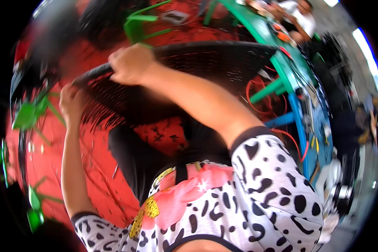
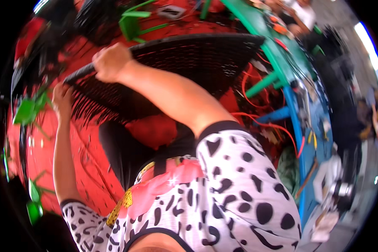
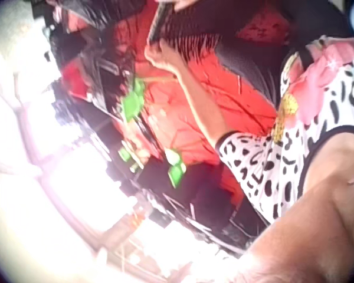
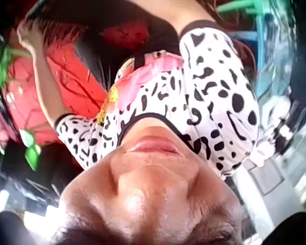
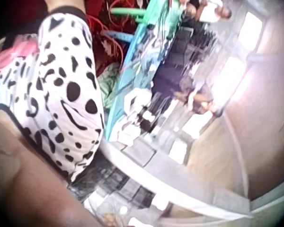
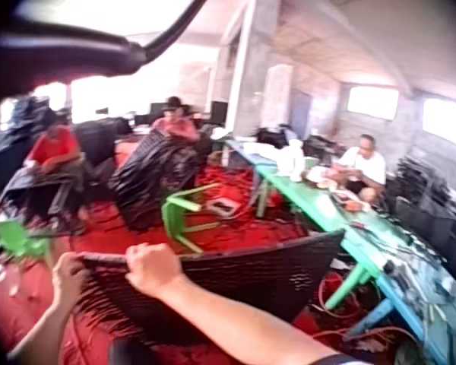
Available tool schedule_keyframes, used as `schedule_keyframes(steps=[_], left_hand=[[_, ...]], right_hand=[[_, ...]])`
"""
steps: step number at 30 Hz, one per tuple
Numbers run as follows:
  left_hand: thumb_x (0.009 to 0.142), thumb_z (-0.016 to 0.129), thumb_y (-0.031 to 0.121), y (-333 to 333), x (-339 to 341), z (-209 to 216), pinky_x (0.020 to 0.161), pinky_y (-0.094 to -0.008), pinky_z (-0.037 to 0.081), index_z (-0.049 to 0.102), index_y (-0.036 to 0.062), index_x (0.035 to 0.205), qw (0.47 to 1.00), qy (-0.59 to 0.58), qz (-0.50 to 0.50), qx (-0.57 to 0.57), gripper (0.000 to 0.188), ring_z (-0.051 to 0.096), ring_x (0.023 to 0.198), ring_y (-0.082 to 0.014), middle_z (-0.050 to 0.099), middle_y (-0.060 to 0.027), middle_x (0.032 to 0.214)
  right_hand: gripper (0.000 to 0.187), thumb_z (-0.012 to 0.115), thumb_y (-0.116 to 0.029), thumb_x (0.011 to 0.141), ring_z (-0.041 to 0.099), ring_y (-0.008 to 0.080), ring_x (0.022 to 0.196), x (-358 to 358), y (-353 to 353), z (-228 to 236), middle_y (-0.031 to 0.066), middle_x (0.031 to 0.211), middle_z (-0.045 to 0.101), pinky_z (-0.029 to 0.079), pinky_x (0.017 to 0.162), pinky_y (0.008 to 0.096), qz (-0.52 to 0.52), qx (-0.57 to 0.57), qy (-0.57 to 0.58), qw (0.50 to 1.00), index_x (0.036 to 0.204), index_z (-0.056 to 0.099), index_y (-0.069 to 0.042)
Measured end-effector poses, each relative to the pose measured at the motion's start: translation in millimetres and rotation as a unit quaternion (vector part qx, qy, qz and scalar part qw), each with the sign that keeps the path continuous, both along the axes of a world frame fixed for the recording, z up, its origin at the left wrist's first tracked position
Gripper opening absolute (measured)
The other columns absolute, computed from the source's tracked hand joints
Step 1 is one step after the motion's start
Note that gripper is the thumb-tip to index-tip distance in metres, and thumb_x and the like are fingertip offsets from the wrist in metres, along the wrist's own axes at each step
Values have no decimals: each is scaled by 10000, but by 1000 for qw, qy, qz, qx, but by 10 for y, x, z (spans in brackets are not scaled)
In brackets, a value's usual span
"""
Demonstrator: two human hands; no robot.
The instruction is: The person weaves black synthetic strips through the frame of a wicker furniture piece, pulling the strips tight and securing them by hand along the edges.
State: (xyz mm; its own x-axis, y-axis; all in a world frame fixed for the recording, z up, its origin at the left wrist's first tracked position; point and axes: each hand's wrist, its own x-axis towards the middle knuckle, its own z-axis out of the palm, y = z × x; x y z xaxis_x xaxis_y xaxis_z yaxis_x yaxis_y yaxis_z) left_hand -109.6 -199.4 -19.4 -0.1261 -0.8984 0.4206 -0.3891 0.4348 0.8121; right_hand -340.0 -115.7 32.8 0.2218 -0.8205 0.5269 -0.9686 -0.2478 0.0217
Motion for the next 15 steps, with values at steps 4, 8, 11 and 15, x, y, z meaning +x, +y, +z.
schedule_keyframes(steps=[4,8,11,15], left_hand=[[775,666,106,-247,75,-179,480,-260,374,511,2,1067,995,-92,6,-35,347,470,529,-106,551,-45,651],[780,654,102,-187,15,-154,555,-268,406,508,-5,1057,974,-148,12,-172,332,480,568,-105,559,-47,654],[800,622,95,-92,-130,-94,589,-274,418,523,1,1041,970,-196,-17,-144,278,490,585,-113,566,-42,655],[827,572,108,-192,-171,16,589,-280,420,580,-11,929,984,-132,-106,-61,157,497,589,-127,572,-65,649]], right_hand=[[374,639,-364,679,611,279,810,-72,77,-20,118,844,616,470,714,391,28,-32,19,999,903,588,-69],[402,688,-262,667,532,267,968,-214,501,69,89,950,576,416,814,401,118,-97,-79,985,1012,565,-95],[353,673,-171,689,527,280,977,-586,1043,-74,95,935,561,409,862,405,160,-221,-175,946,1019,571,-98],[222,621,-85,684,565,285,818,-1392,1878,-156,104,892,577,474,714,375,-18,-316,-193,929,904,591,-68]])
